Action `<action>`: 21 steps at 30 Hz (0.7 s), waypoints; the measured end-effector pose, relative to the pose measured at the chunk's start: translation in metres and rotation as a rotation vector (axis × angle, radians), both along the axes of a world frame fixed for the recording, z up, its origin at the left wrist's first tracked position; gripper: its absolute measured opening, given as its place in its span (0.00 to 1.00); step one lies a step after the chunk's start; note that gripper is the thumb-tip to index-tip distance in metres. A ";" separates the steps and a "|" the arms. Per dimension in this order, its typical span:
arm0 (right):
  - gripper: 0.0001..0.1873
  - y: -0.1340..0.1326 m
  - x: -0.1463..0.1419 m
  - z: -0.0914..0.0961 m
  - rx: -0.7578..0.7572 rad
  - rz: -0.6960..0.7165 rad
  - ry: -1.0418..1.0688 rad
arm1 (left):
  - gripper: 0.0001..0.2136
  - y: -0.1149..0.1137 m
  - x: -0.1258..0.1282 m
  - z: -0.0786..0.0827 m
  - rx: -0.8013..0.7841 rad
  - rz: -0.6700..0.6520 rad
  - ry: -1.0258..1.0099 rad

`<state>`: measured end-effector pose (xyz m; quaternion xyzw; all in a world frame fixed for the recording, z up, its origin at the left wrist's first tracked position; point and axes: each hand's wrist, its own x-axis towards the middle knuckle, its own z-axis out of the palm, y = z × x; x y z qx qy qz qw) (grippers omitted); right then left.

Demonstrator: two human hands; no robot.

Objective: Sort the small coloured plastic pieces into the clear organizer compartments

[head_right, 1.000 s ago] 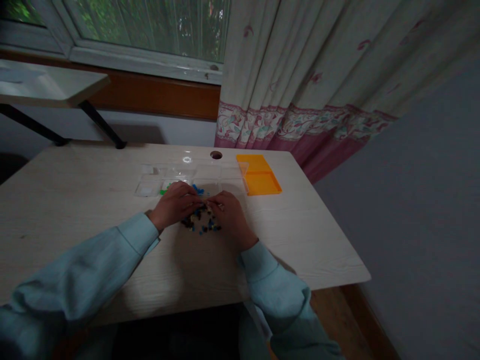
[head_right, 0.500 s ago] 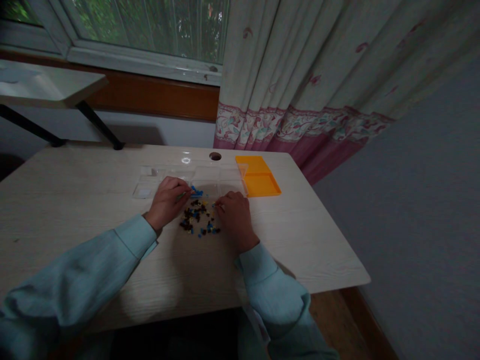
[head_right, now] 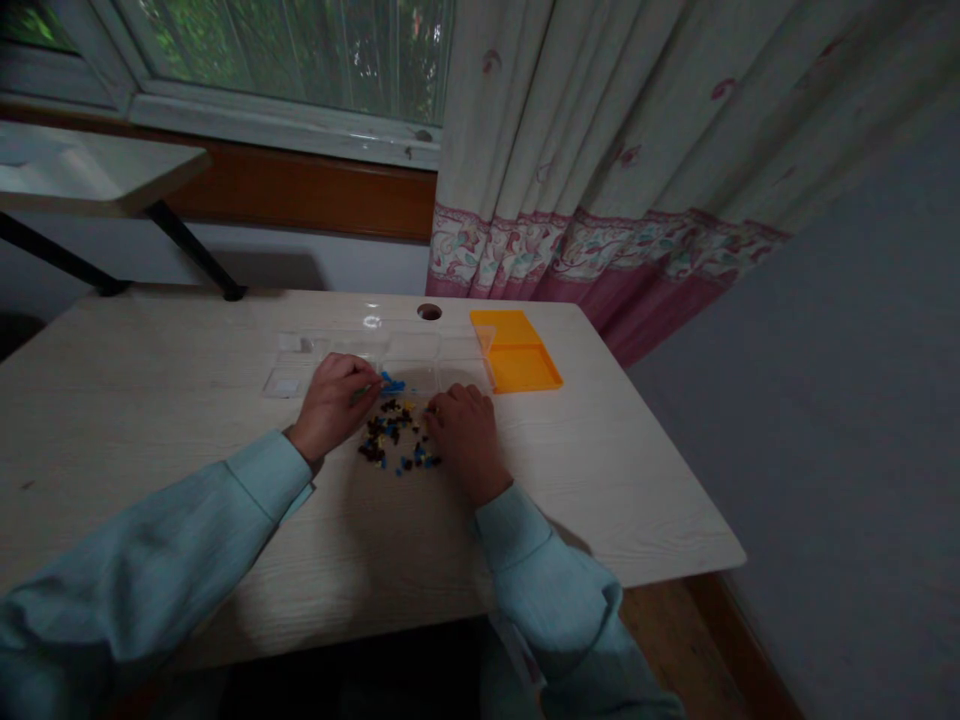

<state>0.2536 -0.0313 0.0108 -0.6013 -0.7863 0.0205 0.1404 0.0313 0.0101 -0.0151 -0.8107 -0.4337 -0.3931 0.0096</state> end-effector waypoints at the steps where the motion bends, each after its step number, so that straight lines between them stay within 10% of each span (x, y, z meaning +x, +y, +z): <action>1: 0.06 0.000 0.000 0.000 0.004 -0.002 -0.004 | 0.09 0.000 0.000 0.000 -0.004 0.002 0.003; 21: 0.09 0.001 -0.006 0.006 -0.031 -0.030 0.710 | 0.10 -0.007 0.002 0.008 0.034 -0.068 0.073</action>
